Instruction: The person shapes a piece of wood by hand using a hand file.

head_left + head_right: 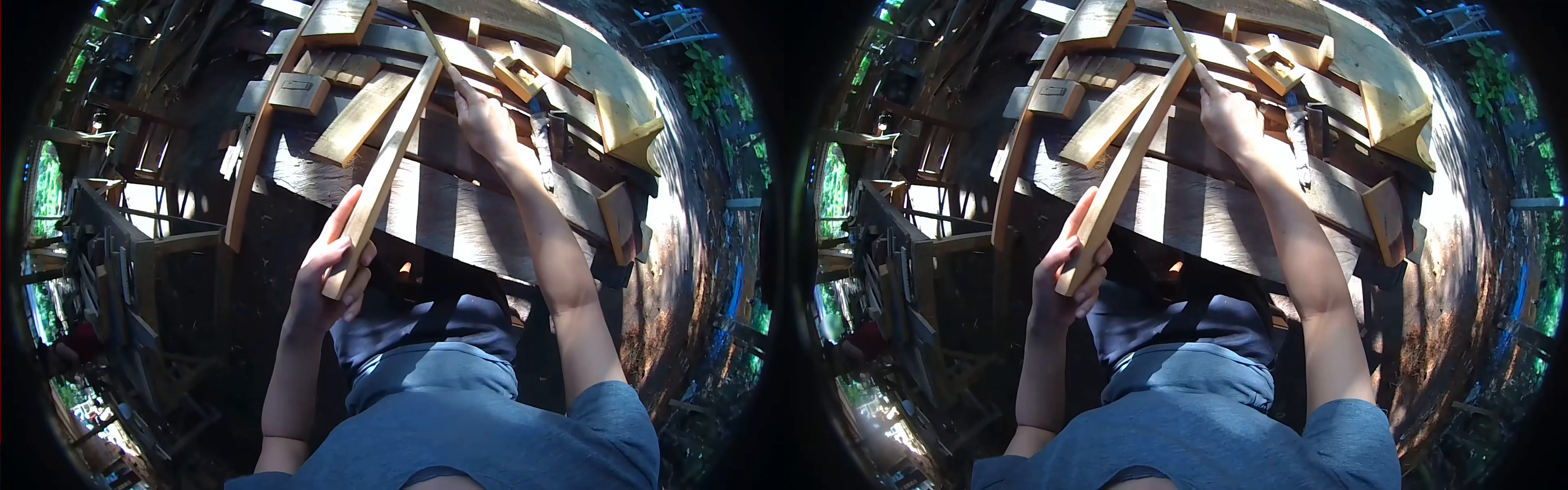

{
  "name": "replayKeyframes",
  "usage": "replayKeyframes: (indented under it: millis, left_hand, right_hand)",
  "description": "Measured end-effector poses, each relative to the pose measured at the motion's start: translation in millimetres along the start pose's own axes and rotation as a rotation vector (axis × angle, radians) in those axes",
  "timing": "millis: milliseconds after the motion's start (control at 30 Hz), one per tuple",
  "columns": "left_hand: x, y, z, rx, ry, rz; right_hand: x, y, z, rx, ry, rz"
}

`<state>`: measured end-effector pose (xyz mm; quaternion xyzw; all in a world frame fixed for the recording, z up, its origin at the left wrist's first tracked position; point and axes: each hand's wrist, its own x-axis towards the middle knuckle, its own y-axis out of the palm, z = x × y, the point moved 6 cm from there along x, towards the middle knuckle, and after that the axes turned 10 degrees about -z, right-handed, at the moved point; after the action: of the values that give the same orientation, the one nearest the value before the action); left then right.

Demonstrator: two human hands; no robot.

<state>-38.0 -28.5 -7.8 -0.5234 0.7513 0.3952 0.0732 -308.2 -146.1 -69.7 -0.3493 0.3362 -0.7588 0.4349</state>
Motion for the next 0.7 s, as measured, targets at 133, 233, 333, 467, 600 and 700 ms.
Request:
replayKeyframes:
  millis: [133, 233, 333, 467, 600, 700]
  left_hand:
    - [2.1, 3.9, 5.8, -0.176, -0.080, -0.008]
    - [-2.7, 7.9, 6.6, -0.173, -0.123, -0.028]
    - [-2.8, 5.9, 8.0, -0.212, -0.163, -0.048]
    - [-3.5, 2.5, 14.0, -0.199, -0.182, -0.088]
    - [-5.4, 11.8, 13.5, -0.070, -0.147, -0.164]
    - [-7.2, 9.4, 13.2, -0.128, -0.164, -0.146]
  right_hand:
    - [8.7, 1.7, -0.6, -0.079, -0.074, 0.018]
    - [-37.6, -18.7, 29.8, 0.135, -0.078, 0.152]
    - [-119.7, -55.1, 68.3, 0.181, -0.308, 0.161]
    - [-148.4, -87.6, 87.8, 0.236, -0.218, 0.482]
    - [-46.7, -42.0, 39.7, 0.186, -0.028, 0.200]
    - [-26.8, -29.7, 39.2, 0.215, -0.115, 0.036]
